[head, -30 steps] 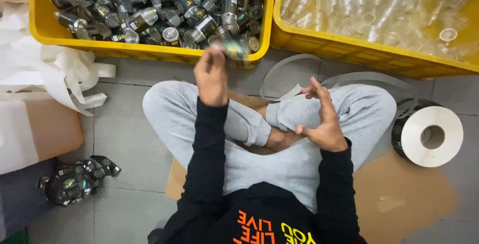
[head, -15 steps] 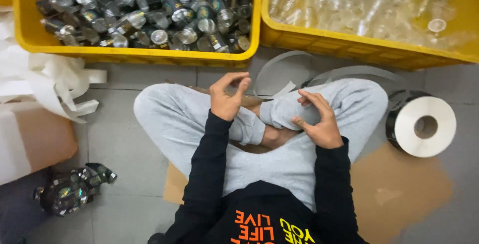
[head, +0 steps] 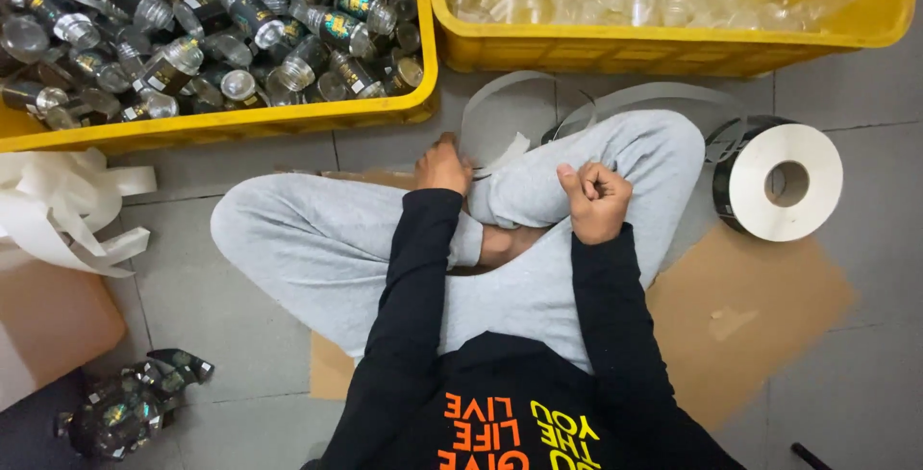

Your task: Manually peeling adhesive labels from a roll and applying them to small plastic bottles while sitting on the floor.

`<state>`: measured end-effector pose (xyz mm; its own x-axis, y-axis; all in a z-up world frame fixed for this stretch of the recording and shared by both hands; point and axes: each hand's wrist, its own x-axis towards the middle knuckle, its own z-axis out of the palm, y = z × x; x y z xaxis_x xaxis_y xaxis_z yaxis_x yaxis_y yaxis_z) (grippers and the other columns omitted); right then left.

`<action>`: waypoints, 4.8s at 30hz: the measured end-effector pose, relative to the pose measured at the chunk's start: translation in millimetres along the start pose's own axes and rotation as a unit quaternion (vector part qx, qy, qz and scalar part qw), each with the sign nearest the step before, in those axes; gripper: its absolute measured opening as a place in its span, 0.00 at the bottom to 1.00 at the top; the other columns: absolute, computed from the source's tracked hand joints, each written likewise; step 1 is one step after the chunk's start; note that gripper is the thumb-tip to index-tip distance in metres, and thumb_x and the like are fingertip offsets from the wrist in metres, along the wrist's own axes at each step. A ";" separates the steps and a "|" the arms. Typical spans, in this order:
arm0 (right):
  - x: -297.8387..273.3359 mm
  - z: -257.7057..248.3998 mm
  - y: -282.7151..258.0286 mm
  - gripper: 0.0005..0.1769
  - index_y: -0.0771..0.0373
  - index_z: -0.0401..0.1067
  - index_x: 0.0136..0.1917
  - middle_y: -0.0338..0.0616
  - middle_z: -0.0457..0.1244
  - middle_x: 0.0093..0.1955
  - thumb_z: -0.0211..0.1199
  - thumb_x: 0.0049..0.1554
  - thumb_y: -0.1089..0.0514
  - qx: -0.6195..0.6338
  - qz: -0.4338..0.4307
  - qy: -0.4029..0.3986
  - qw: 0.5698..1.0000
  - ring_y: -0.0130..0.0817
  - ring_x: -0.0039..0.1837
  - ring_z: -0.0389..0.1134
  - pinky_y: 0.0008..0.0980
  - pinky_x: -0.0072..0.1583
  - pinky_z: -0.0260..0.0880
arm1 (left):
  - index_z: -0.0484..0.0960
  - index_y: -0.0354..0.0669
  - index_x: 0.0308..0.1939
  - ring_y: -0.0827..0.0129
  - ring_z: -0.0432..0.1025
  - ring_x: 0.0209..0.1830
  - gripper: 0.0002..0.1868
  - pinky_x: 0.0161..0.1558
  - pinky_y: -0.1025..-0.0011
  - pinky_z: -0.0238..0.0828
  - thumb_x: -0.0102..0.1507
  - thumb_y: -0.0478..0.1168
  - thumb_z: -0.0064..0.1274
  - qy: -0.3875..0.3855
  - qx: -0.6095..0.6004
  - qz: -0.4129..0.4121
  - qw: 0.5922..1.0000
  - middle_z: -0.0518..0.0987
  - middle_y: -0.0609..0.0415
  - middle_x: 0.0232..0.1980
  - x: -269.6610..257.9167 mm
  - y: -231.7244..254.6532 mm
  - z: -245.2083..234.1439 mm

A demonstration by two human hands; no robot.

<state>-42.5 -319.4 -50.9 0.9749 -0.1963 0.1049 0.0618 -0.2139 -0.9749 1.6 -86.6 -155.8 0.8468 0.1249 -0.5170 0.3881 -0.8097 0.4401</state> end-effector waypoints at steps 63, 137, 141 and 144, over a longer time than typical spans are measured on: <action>124.5 -129.1 -70.0 0.25 0.57 0.59 0.70 0.39 0.58 0.77 0.48 0.66 0.79 0.137 -0.400 0.170 0.890 0.39 0.79 0.57 0.55 0.78 0.63 | 0.87 0.35 0.40 0.62 0.68 0.36 0.14 0.45 0.67 0.68 0.50 0.29 0.60 0.303 -0.287 0.341 0.842 0.80 0.49 0.38 -171.7 113.4 -119.4; -50.7 -14.1 -95.5 0.19 0.73 0.64 0.50 0.56 0.71 0.40 0.73 0.54 0.69 0.097 0.032 0.048 0.994 0.32 0.47 0.74 0.34 0.52 0.76 | 0.87 0.32 0.43 0.55 0.80 0.37 0.08 0.47 0.58 0.76 0.62 0.32 0.65 0.046 -0.487 0.447 0.749 0.85 0.44 0.37 -157.7 124.8 -95.4; -49.7 -12.6 -97.0 0.20 0.71 0.62 0.48 0.56 0.71 0.39 0.74 0.53 0.69 0.095 0.035 0.042 0.994 0.34 0.45 0.74 0.37 0.52 0.76 | 0.87 0.34 0.40 0.60 0.78 0.33 0.03 0.44 0.60 0.76 0.64 0.31 0.62 0.045 -0.510 0.416 0.752 0.84 0.46 0.33 -158.3 125.3 -101.1; -49.7 -13.3 -94.0 0.23 0.69 0.63 0.51 0.54 0.71 0.38 0.77 0.50 0.68 0.065 0.043 0.057 0.995 0.34 0.46 0.74 0.37 0.56 0.75 | 0.87 0.34 0.37 0.60 0.76 0.32 0.03 0.42 0.61 0.76 0.64 0.31 0.61 0.055 -0.536 0.392 0.745 0.84 0.45 0.32 -153.4 114.0 -95.9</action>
<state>-99.6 -302.3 38.2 0.9474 -0.3181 0.0353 0.0146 -0.0672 -0.9976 -49.2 -143.0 44.1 0.9680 -0.0517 0.2455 -0.2245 0.2583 0.9396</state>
